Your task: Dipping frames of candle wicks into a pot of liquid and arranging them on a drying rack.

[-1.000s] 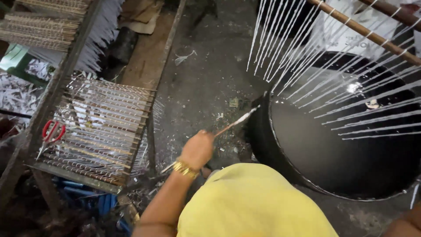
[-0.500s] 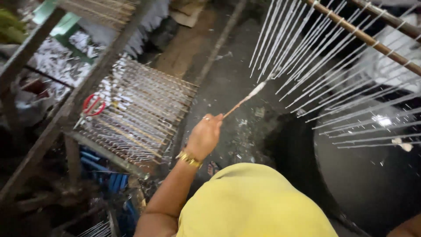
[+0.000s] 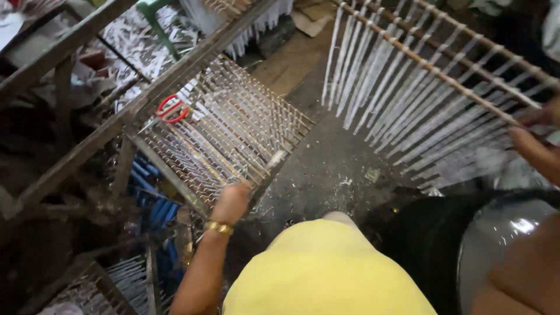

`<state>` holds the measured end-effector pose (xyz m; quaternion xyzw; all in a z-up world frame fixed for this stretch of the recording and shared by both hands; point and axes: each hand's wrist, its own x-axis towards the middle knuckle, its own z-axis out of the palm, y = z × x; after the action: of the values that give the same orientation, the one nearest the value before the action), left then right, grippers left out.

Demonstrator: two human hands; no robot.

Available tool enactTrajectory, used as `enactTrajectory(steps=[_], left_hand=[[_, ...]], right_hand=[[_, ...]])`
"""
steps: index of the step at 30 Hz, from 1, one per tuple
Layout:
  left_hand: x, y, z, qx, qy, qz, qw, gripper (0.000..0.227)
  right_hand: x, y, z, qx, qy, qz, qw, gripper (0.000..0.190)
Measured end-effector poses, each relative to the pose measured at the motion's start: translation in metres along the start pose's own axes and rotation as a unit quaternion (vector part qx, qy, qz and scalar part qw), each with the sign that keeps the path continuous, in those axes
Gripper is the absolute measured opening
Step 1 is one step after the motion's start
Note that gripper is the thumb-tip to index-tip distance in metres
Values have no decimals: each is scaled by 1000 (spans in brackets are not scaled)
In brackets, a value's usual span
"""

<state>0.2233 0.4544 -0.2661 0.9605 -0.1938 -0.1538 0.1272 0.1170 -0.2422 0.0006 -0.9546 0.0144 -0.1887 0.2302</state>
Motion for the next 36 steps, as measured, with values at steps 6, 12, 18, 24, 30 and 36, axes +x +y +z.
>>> enactTrajectory(steps=[6, 12, 18, 24, 30, 36], left_hand=[[-44, -25, -43, -93, 260, -113, 954, 21], [-30, 22, -110, -238, 358, -147, 891, 26], [-10, 44, -126, -238, 352, -233, 875, 31], [-7, 34, -106, -251, 317, -286, 869, 35], [-5, 18, -122, -273, 303, -279, 869, 36], [-1, 9, -127, -251, 286, -259, 888, 33]], right_hand=[[126, -109, 56, -57, -30, -126, 990, 15], [235, -111, 140, -5, -32, -196, 980, 14], [298, -142, 198, -265, 22, -258, 929, 17], [314, -159, 273, -322, 37, -238, 916, 13], [290, -140, 368, -265, -32, -166, 949, 19], [244, -128, 441, -221, -65, -113, 966, 24]])
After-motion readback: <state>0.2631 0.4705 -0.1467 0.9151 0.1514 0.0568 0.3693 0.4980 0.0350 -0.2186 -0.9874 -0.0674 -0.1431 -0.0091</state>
